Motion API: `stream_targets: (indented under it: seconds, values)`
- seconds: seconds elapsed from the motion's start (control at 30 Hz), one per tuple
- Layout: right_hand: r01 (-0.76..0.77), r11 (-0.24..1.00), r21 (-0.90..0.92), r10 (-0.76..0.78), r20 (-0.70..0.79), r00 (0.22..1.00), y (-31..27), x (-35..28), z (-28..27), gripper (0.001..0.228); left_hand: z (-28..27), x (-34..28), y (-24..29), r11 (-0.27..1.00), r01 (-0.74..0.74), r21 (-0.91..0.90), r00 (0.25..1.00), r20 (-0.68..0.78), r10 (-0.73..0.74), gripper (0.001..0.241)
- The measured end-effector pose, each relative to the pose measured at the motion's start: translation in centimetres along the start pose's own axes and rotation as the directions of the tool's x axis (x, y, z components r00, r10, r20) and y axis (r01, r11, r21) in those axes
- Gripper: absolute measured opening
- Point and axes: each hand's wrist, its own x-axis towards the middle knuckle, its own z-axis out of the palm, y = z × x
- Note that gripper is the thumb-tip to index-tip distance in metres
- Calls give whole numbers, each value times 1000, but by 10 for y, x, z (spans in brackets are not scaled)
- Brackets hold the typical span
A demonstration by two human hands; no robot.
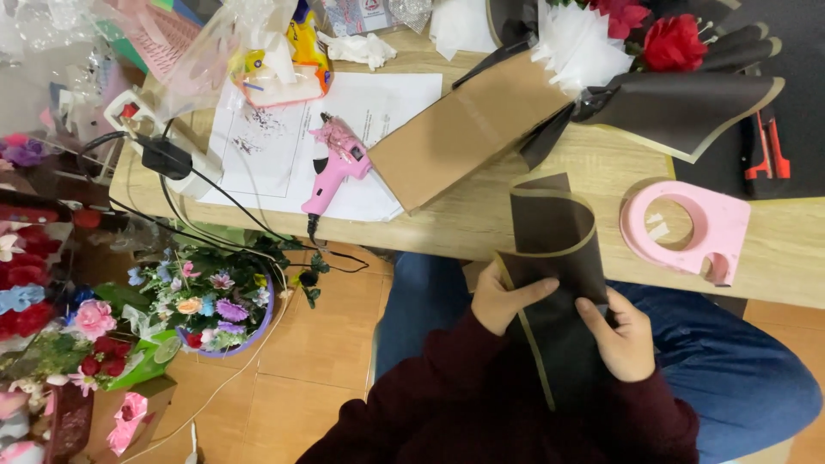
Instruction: Wrapping a bouquet of red and black artificial flowers with brown and black decorative paper.
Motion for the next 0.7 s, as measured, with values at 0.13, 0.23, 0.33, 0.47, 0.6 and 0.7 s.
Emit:
stream_targets:
  seconds: [0.13,0.23,0.33,0.47,0.6,0.7]
  values:
    - [35,999,-31,-34,30,999,18,0,-1,5,6,6,-2,998,-28,-62,994,-109,21,24]
    - [-17,999,-52,25,163,986,28,2,-4,26,10,13,15,991,-90,-102,974,-217,66,31]
    - [151,986,-72,-124,284,951,34,0,-10,44,0,29,26,966,-164,-199,953,-285,103,35]
    - [-157,985,70,124,336,934,53,-9,-24,8,-5,24,53,992,-125,11,972,-200,125,37]
    - [22,974,-227,61,351,934,40,0,-43,30,1,20,52,970,-96,224,987,-105,122,39]
    - [23,998,63,-44,354,934,22,5,-36,63,6,17,53,947,-89,309,995,-9,97,37]
